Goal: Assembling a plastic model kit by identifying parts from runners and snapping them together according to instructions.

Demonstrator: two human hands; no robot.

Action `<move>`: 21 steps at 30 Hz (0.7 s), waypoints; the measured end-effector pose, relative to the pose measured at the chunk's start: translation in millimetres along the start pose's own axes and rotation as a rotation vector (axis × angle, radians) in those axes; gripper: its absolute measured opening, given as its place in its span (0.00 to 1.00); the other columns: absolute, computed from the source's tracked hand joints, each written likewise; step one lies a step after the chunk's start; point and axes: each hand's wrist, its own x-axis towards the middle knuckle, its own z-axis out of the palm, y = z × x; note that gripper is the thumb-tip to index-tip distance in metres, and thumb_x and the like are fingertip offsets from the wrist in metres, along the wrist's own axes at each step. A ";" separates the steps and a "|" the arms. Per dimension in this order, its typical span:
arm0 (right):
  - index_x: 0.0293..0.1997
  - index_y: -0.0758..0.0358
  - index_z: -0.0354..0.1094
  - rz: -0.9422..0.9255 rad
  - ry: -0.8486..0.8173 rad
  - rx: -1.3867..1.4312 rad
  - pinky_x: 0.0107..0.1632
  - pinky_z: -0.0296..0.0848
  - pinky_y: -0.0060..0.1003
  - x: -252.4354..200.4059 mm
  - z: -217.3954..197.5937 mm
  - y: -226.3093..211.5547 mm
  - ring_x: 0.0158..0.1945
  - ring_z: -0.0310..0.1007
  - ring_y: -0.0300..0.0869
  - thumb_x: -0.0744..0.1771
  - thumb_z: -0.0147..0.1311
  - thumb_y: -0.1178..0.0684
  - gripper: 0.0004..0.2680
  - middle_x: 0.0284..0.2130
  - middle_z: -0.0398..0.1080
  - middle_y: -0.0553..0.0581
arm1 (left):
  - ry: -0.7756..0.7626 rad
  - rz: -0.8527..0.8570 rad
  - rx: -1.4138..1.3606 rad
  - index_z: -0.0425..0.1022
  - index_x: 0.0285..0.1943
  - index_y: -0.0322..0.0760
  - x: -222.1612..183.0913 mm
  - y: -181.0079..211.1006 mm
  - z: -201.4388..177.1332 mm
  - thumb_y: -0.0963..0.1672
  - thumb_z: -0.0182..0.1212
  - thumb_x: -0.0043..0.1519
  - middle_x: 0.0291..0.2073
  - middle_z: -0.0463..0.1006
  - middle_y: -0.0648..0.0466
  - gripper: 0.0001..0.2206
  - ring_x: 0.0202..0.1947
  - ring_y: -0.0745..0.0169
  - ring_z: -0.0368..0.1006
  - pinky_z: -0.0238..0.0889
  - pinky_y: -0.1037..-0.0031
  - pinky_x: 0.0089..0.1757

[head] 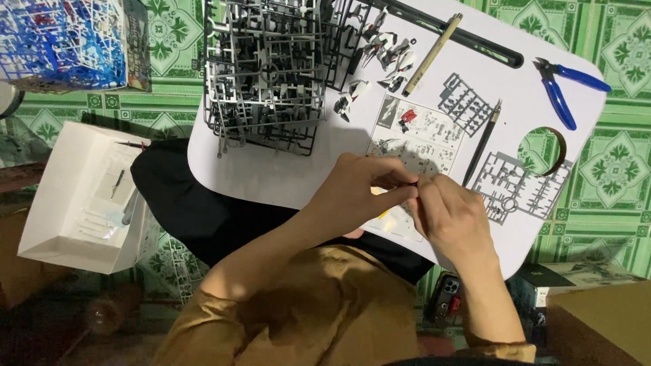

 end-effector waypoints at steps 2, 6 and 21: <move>0.27 0.65 0.65 -0.003 0.009 0.050 0.18 0.64 0.34 -5.6 7.8 3.7 0.16 0.61 0.44 0.66 0.50 0.58 0.06 0.16 0.55 0.51 | -0.016 -0.028 -0.019 0.76 0.38 0.32 0.1 -4.1 -2.4 0.40 0.62 0.59 0.28 0.80 0.46 0.04 0.35 0.50 0.80 0.73 0.68 0.38; 0.26 0.64 0.66 -0.034 0.020 0.147 0.17 0.63 0.30 -19.2 21.4 11.8 0.14 0.58 0.40 0.66 0.48 0.55 0.08 0.15 0.54 0.49 | -0.099 -0.119 -0.030 0.79 0.41 0.35 -1.2 -5.7 -11.6 0.43 0.65 0.58 0.31 0.81 0.45 0.07 0.35 0.49 0.80 0.73 0.69 0.40; 0.38 0.67 0.71 0.093 0.054 0.327 0.23 0.68 0.36 -31.3 3.5 7.1 0.20 0.65 0.47 0.66 0.52 0.51 0.08 0.21 0.63 0.54 | -0.075 -0.105 -0.157 0.77 0.48 0.38 -12.9 2.2 -1.7 0.42 0.65 0.58 0.37 0.81 0.48 0.10 0.45 0.49 0.78 0.73 0.66 0.46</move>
